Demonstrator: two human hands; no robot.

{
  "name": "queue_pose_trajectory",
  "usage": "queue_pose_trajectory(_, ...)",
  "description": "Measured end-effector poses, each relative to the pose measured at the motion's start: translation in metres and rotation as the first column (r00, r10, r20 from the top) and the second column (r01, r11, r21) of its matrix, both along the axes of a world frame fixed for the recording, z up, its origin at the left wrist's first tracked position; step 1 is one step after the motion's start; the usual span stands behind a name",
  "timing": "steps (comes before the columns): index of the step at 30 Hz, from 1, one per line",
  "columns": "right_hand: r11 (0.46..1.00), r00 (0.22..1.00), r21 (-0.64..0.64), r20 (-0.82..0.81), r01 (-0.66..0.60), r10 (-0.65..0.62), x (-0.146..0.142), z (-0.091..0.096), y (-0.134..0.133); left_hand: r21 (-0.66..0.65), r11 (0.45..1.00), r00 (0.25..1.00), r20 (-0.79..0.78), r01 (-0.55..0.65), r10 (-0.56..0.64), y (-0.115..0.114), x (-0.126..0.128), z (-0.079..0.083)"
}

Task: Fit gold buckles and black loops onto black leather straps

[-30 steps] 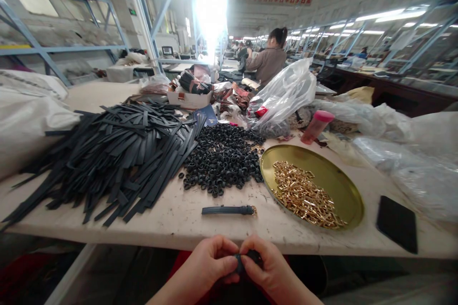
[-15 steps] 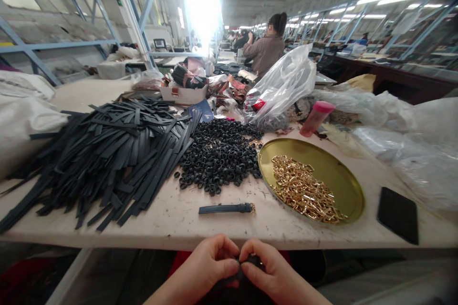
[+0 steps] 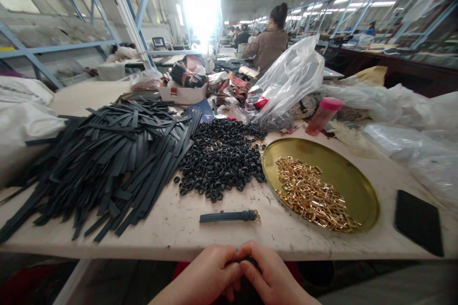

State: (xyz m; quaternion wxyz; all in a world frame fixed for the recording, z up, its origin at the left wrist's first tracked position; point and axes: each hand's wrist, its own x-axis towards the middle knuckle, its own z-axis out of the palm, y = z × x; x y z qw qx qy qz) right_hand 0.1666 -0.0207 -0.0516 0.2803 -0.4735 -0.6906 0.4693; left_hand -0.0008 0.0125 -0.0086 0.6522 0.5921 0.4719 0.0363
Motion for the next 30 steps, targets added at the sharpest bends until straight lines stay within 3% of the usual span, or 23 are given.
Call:
queue_pose_trajectory(4,0.986,0.988,0.06,-0.002,0.152,-0.153,-0.003,-0.003,0.024,0.283,0.956,0.997,-0.052,0.07,-0.058,0.017,0.006,-0.003)
queue_pose_trajectory(6,0.95,0.959,0.164,0.052,0.266,-0.277,-0.003,-0.005,0.043,0.514,0.854,0.99,-0.143,0.083,-0.01,0.029,0.006,-0.002)
queue_pose_trajectory(8,0.911,0.93,0.28,0.121,0.304,-0.348,-0.004,-0.009,0.06,0.706,0.699,0.959,-0.262,0.115,0.108,0.043,-0.001,-0.001)
queue_pose_trajectory(10,0.893,0.919,0.358,0.177,0.274,-0.352,-0.003,-0.017,0.073,0.789,0.592,0.89,-0.377,0.164,0.257,0.059,-0.02,-0.001)
queue_pose_trajectory(11,0.895,0.925,0.375,0.191,0.241,-0.329,-0.003,-0.022,0.076,0.803,0.566,0.841,-0.429,0.188,0.33,0.067,-0.033,-0.002)
queue_pose_trajectory(15,0.875,0.918,0.422,0.199,0.236,-0.344,0.0,-0.044,0.079,0.809,0.552,0.612,-0.543,0.199,0.575,0.095,-0.1,-0.01)
queue_pose_trajectory(17,0.857,0.906,0.437,0.182,0.274,-0.382,0.001,-0.051,0.079,0.786,0.579,0.511,-0.596,0.215,0.62,0.104,-0.123,-0.016)
queue_pose_trajectory(21,0.83,0.883,0.427,0.135,0.358,-0.45,0.003,-0.053,0.081,0.737,0.629,0.396,-0.67,0.249,0.628,0.115,-0.134,-0.03)
queue_pose_trajectory(25,0.807,0.875,0.412,0.046,0.423,-0.483,0.006,-0.045,0.078,0.732,0.626,0.379,-0.678,0.271,0.629,0.12,-0.131,-0.022)
queue_pose_trajectory(28,0.746,0.848,0.43,-0.1,0.508,-0.52,0.005,-0.03,0.068,0.778,0.555,0.432,-0.626,0.294,0.649,0.11,-0.129,0.0)
queue_pose_trajectory(30,0.764,0.841,0.352,-0.194,0.541,-0.506,-0.001,-0.016,0.057,0.817,0.486,0.502,-0.574,0.309,0.647,0.092,-0.12,0.016)
